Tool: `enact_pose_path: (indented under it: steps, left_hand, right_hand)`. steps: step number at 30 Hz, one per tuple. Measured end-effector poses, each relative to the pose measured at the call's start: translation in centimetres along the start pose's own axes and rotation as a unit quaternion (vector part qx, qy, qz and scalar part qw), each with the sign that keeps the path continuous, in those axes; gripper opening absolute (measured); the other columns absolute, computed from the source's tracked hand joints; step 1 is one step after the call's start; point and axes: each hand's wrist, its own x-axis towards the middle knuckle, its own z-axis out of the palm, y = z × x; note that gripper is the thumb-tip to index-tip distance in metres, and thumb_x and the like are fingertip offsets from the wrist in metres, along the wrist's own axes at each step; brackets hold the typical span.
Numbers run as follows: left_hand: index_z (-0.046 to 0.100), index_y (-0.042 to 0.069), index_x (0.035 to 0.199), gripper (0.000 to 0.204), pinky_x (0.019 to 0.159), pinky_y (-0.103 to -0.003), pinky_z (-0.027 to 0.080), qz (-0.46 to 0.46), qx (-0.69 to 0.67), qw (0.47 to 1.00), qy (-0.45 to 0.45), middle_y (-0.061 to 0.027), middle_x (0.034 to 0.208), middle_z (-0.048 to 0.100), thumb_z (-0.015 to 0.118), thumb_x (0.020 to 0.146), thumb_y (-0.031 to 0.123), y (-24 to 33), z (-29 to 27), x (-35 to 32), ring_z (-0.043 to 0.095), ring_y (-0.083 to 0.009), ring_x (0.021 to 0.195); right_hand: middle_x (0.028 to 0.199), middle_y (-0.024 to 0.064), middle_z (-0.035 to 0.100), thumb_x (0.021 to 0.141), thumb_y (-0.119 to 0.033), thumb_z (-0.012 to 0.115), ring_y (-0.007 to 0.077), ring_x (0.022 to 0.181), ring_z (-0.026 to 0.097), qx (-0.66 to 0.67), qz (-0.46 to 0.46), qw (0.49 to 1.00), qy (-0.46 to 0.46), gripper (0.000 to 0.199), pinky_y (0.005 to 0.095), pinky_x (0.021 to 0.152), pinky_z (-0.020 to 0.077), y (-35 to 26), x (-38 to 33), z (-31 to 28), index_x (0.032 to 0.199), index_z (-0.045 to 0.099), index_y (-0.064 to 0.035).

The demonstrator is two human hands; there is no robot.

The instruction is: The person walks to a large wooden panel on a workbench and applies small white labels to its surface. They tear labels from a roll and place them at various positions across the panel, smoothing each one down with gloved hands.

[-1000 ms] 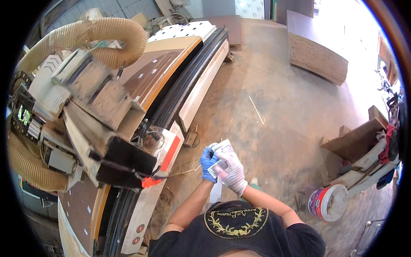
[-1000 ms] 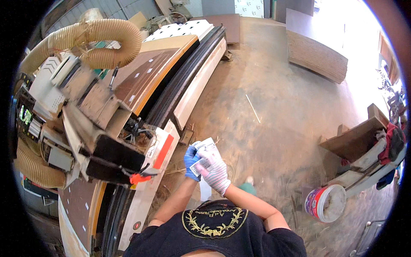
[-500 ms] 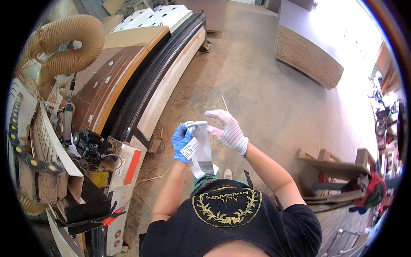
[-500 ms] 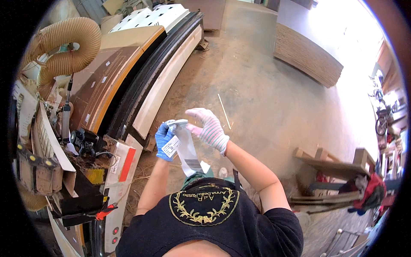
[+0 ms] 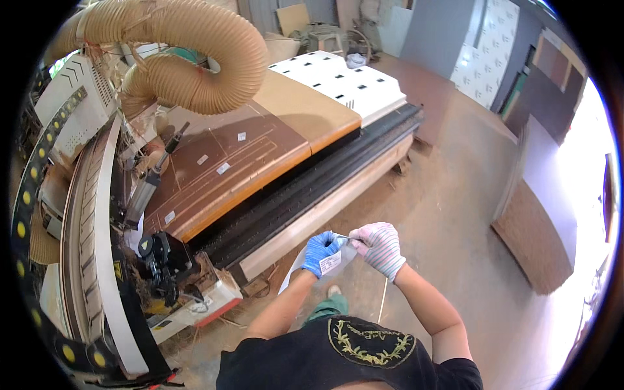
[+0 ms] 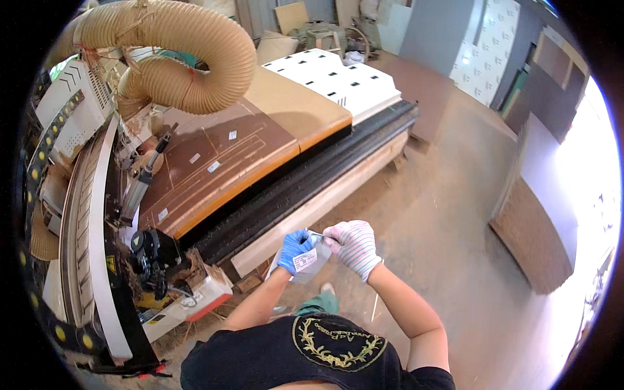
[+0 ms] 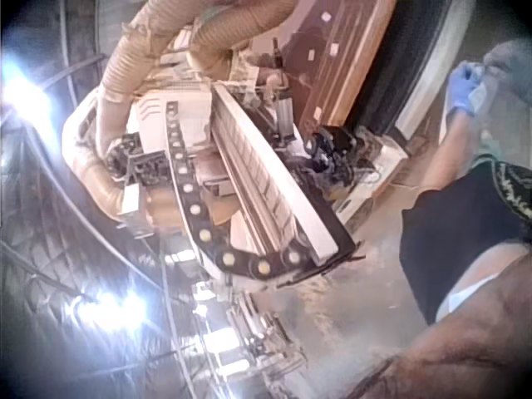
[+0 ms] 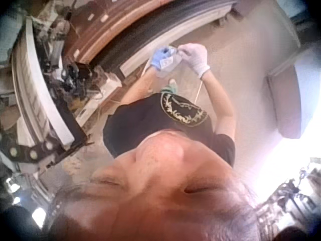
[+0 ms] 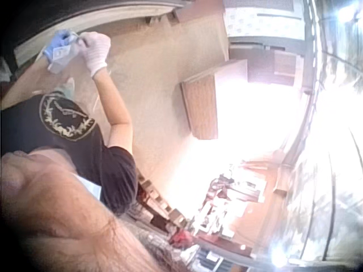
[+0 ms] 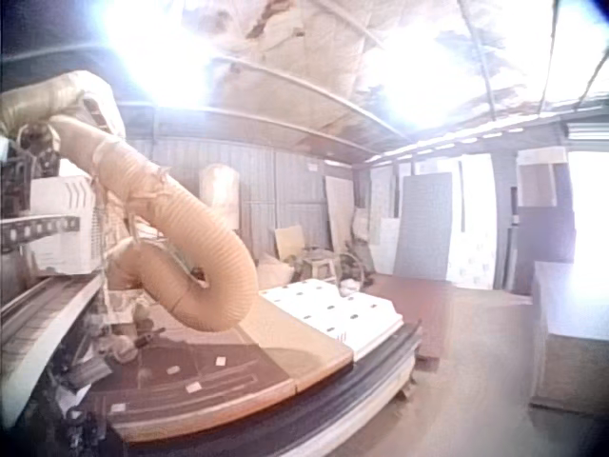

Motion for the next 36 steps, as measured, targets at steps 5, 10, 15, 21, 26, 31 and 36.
enact_pose_path:
  steps: [5, 10, 15, 21, 26, 31, 36]
  left_hand:
    - [0.061, 0.004, 0.080, 0.011, 0.057, -0.024, 0.042, -0.063, -0.013, 0.997, 0.040, 0.0014, 0.071, 0.058, 0.066, 0.075, 0.012, 2.2, -1.6, 10.7, 0.047, -0.0061, 0.064]
    - [0.061, 0.002, 0.087, 0.019, 0.057, -0.024, 0.043, -0.094, -0.021, 0.989, 0.108, -0.0012, 0.074, 0.060, 0.067, 0.075, 0.015, 1.6, -5.9, 18.0, 0.050, -0.0071, 0.064]
    - [0.060, 0.003, 0.089, 0.016, 0.058, -0.024, 0.043, -0.180, -0.045, 0.954, 0.234, -0.0021, 0.077, 0.059, 0.065, 0.074, 0.009, -1.7, -10.2, 25.4, 0.051, -0.0088, 0.066]
    - [0.055, 0.005, 0.095, 0.026, 0.058, -0.026, 0.046, -0.098, -0.151, 0.879, 0.441, -0.0023, 0.082, 0.058, 0.066, 0.077, 0.020, -4.2, -11.7, 37.4, 0.055, -0.0126, 0.068]
    - [0.056, 0.005, 0.091, 0.031, 0.057, -0.025, 0.045, -0.149, -0.086, 0.838, 0.517, -0.0026, 0.080, 0.059, 0.069, 0.074, 0.028, -3.9, -9.9, 46.6, 0.056, -0.0124, 0.068]
    - [0.059, 0.004, 0.085, 0.023, 0.053, -0.024, 0.045, -0.157, -0.057, 0.869, 0.466, -0.0029, 0.073, 0.059, 0.068, 0.076, 0.023, -3.4, -9.7, 53.2, 0.056, -0.0126, 0.062]
    - [0.058, 0.002, 0.089, 0.022, 0.055, -0.026, 0.049, -0.157, -0.143, 0.849, 0.483, -0.0034, 0.078, 0.062, 0.067, 0.075, 0.017, -1.5, -6.8, 54.8, 0.059, -0.0131, 0.066]
  right_hand:
    - [0.066, 0.0105, 0.056, 0.070, -0.014, 0.061, 0.0285, 0.066, 0.056, 0.155, 0.016, 0.985, 0.067, 0.007, 0.0369, 0.060, 0.0445, 6.8, 12.7, 0.9, 0.073, 0.059, -0.0088]
    - [0.070, 0.0087, 0.055, 0.077, -0.010, 0.057, 0.0190, 0.064, 0.054, 0.370, 0.081, 0.920, 0.096, 0.006, 0.0296, 0.062, 0.0443, 11.1, 23.6, 5.5, 0.080, 0.055, -0.0055]
    - [0.074, 0.0022, 0.057, 0.085, -0.010, 0.053, 0.0075, 0.068, 0.050, 0.543, 0.165, 0.819, 0.078, 0.010, 0.0225, 0.063, 0.0438, 20.4, 39.7, 10.6, 0.086, 0.055, 0.0006]
    - [0.079, 0.0110, 0.059, 0.078, -0.023, 0.056, 0.0234, 0.076, 0.058, 0.273, -0.111, 0.902, -0.316, 0.019, 0.0328, 0.069, 0.0450, 30.5, 60.1, 16.4, 0.085, 0.057, -0.0061]
    - [0.075, 0.0051, 0.060, 0.073, -0.025, 0.057, 0.0255, 0.079, 0.058, 0.210, -0.376, 0.862, -0.266, 0.013, 0.0363, 0.071, 0.0452, 29.9, 73.1, 20.5, 0.076, 0.061, -0.0128]
    - [0.071, 0.0038, 0.060, 0.069, -0.024, 0.059, 0.0250, 0.073, 0.058, 0.204, -0.467, 0.844, -0.169, 0.010, 0.0368, 0.066, 0.0455, 34.7, 78.7, 21.9, 0.072, 0.061, -0.0152]
    - [0.076, 0.0077, 0.062, 0.072, -0.025, 0.058, 0.0270, 0.072, 0.058, 0.145, -0.370, 0.890, -0.226, 0.016, 0.0388, 0.065, 0.0454, 40.4, 82.7, 19.7, 0.084, 0.064, -0.0166]
